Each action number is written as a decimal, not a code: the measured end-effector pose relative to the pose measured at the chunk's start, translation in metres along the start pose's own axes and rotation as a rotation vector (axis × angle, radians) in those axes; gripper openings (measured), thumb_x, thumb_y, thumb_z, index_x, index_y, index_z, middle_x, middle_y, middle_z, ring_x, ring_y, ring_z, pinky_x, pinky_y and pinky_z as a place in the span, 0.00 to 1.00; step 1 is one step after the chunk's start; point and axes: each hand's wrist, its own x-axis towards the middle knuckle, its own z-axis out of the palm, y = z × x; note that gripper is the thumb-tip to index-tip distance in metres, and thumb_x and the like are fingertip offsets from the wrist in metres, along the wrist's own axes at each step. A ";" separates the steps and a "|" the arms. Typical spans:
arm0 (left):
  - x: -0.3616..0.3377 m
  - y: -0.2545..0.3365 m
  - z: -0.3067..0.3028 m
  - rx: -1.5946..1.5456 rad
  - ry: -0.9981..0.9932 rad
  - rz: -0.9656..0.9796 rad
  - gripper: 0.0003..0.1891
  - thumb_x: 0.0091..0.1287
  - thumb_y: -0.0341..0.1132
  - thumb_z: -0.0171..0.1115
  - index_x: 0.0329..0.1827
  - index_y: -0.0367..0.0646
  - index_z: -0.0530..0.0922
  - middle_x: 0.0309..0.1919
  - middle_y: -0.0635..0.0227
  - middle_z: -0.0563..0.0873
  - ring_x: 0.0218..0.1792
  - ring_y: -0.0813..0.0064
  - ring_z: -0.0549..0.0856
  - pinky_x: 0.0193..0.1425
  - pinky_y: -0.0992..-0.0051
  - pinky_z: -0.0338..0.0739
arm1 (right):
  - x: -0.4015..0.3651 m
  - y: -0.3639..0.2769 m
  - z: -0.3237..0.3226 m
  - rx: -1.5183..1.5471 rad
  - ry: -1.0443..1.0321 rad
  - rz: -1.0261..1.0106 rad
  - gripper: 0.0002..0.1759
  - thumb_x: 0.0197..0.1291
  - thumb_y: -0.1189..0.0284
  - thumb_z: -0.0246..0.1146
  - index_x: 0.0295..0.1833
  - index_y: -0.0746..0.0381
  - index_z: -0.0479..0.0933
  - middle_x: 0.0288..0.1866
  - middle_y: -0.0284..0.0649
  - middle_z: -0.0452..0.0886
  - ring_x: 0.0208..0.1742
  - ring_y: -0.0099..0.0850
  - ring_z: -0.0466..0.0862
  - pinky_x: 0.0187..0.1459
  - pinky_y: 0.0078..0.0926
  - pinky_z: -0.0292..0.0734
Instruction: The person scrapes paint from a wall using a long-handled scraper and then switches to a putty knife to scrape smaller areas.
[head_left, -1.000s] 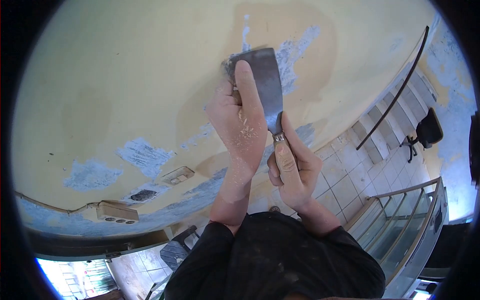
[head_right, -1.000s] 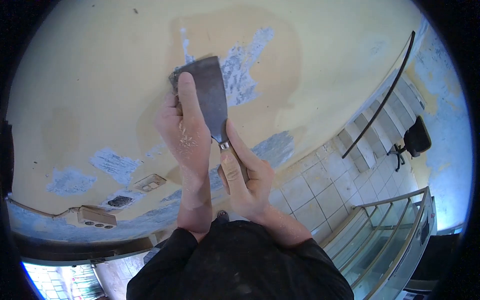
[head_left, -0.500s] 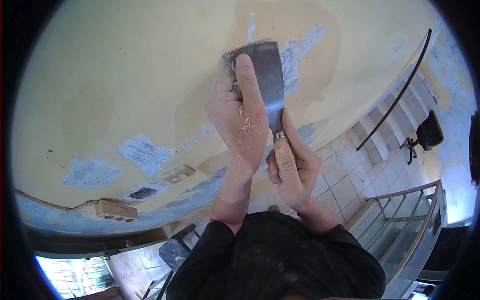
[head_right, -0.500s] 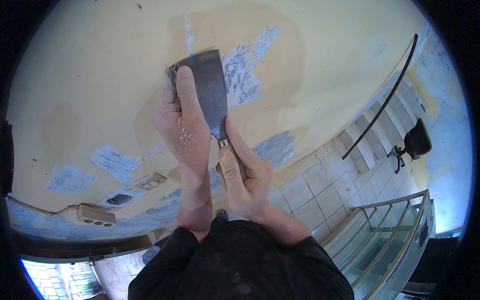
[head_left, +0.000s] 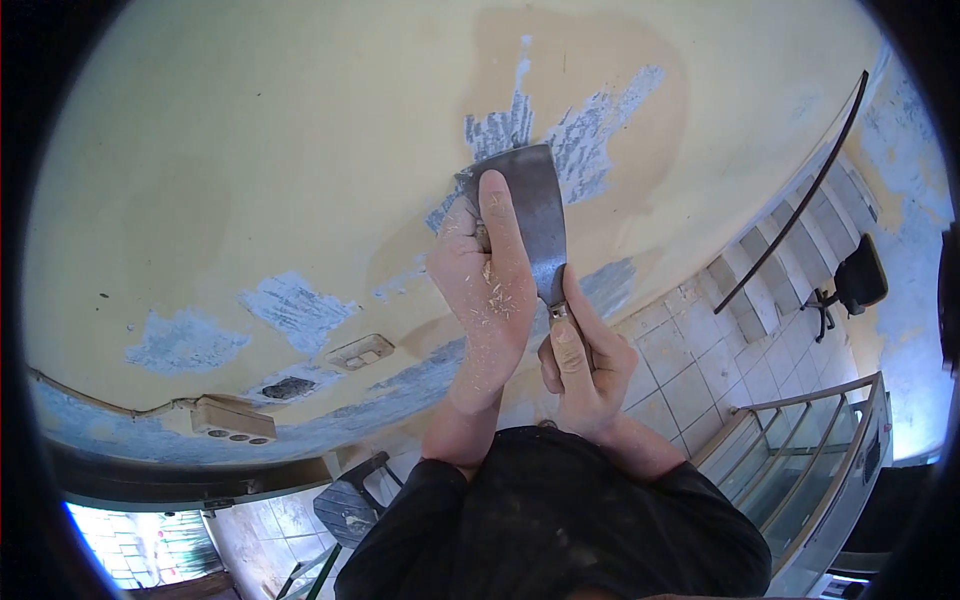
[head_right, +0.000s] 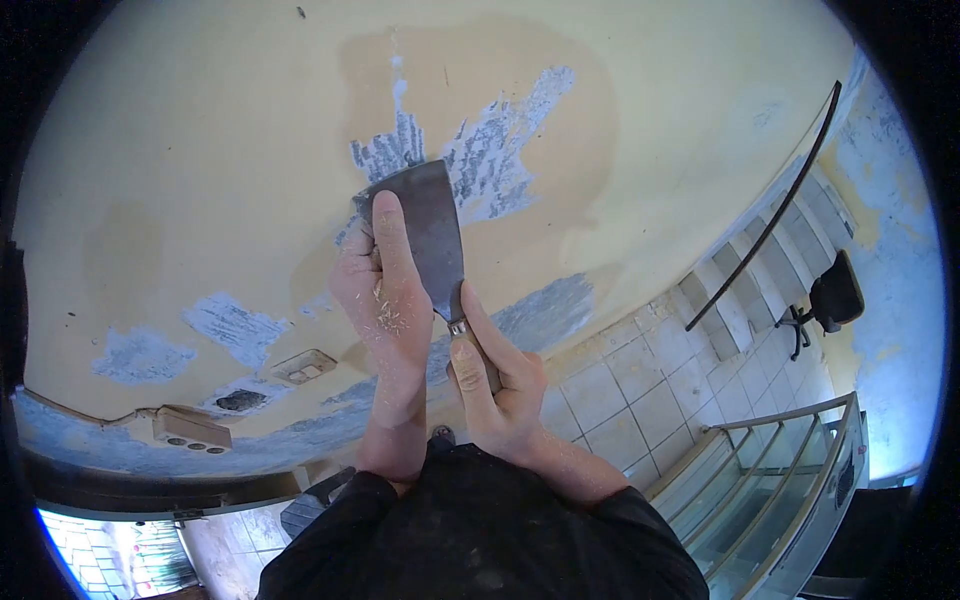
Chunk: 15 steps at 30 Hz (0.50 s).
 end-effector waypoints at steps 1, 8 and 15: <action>0.000 -0.001 0.001 -0.004 0.009 -0.005 0.27 0.82 0.46 0.58 0.23 0.38 0.72 0.19 0.80 0.68 0.26 0.88 0.63 0.26 0.74 0.55 | 0.001 0.000 -0.001 -0.015 -0.004 -0.005 0.27 0.81 0.74 0.52 0.80 0.73 0.62 0.28 0.29 0.74 0.22 0.13 0.68 0.24 0.16 0.61; 0.003 -0.018 0.006 0.022 0.043 0.044 0.27 0.82 0.48 0.57 0.25 0.37 0.74 0.16 0.75 0.69 0.23 0.85 0.66 0.25 0.73 0.60 | 0.008 0.002 -0.010 -0.048 0.010 0.003 0.26 0.76 0.77 0.58 0.76 0.71 0.70 0.27 0.33 0.79 0.29 0.14 0.73 0.31 0.17 0.69; 0.011 0.005 0.033 -0.058 0.122 0.238 0.27 0.82 0.50 0.55 0.27 0.37 0.75 0.17 0.76 0.70 0.22 0.84 0.66 0.26 0.74 0.62 | 0.046 -0.001 -0.037 -0.085 -0.117 -0.111 0.27 0.81 0.73 0.53 0.80 0.71 0.63 0.27 0.29 0.72 0.22 0.15 0.67 0.24 0.16 0.61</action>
